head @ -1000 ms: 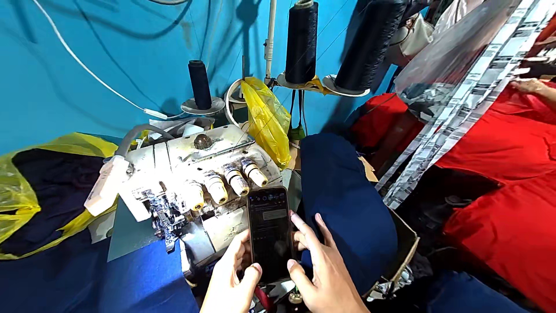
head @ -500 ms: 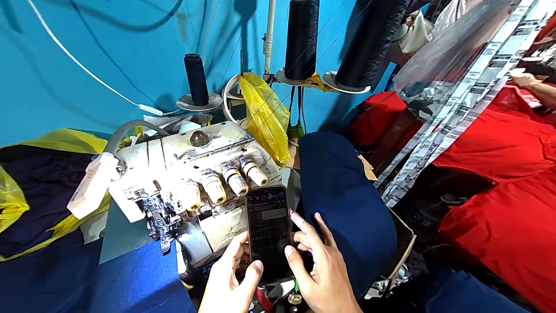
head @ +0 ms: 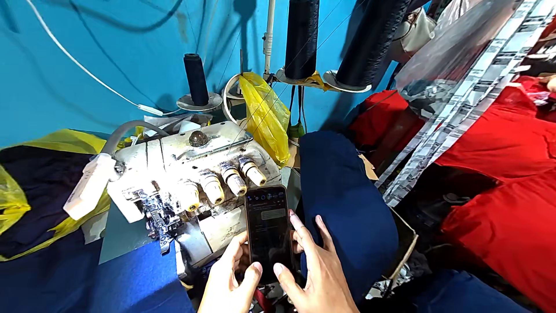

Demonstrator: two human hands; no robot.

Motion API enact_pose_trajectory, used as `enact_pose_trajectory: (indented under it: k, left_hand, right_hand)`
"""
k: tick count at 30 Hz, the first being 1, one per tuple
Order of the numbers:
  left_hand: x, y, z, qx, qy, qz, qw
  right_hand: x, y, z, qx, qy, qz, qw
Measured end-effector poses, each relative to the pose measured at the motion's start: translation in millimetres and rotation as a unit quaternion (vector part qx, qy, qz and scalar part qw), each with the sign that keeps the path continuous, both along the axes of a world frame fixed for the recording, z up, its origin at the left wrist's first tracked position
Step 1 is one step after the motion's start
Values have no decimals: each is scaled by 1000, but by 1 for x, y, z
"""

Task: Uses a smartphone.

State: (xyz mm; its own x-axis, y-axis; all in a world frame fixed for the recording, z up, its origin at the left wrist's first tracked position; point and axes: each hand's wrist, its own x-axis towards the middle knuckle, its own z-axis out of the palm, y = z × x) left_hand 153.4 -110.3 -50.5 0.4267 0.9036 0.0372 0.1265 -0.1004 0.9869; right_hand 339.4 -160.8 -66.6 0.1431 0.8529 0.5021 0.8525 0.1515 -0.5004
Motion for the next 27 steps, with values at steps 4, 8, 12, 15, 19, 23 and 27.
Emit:
enact_pose_trajectory:
  k: [4, 8, 12, 15, 19, 23, 27]
  left_hand:
    - [1, 0, -2, 8, 2, 0, 1000]
    - [-1, 0, -1, 5, 1, -3, 1000]
    - [1, 0, -1, 5, -4, 2, 1000]
    - [2, 0, -1, 5, 7, 16, 1000]
    - [5, -1, -2, 17, 9, 18, 1000]
    - [9, -3, -2, 26, 19, 31, 999]
    - [5, -2, 0, 20, 13, 32, 999]
  right_hand:
    - [2, -2, -3, -2, -35, 2, 999]
    - [0, -2, -1, -7, 0, 2, 1000]
    - [-1, 0, -5, 13, 1, -13, 1000]
    - [0, -1, -2, -5, 10, -1, 1000]
    - [2, -3, -1, -15, 9, 15, 1000]
    - [2, -3, -1, -13, 4, 18, 1000]
    - [3, -2, -3, -2, -5, 18, 1000]
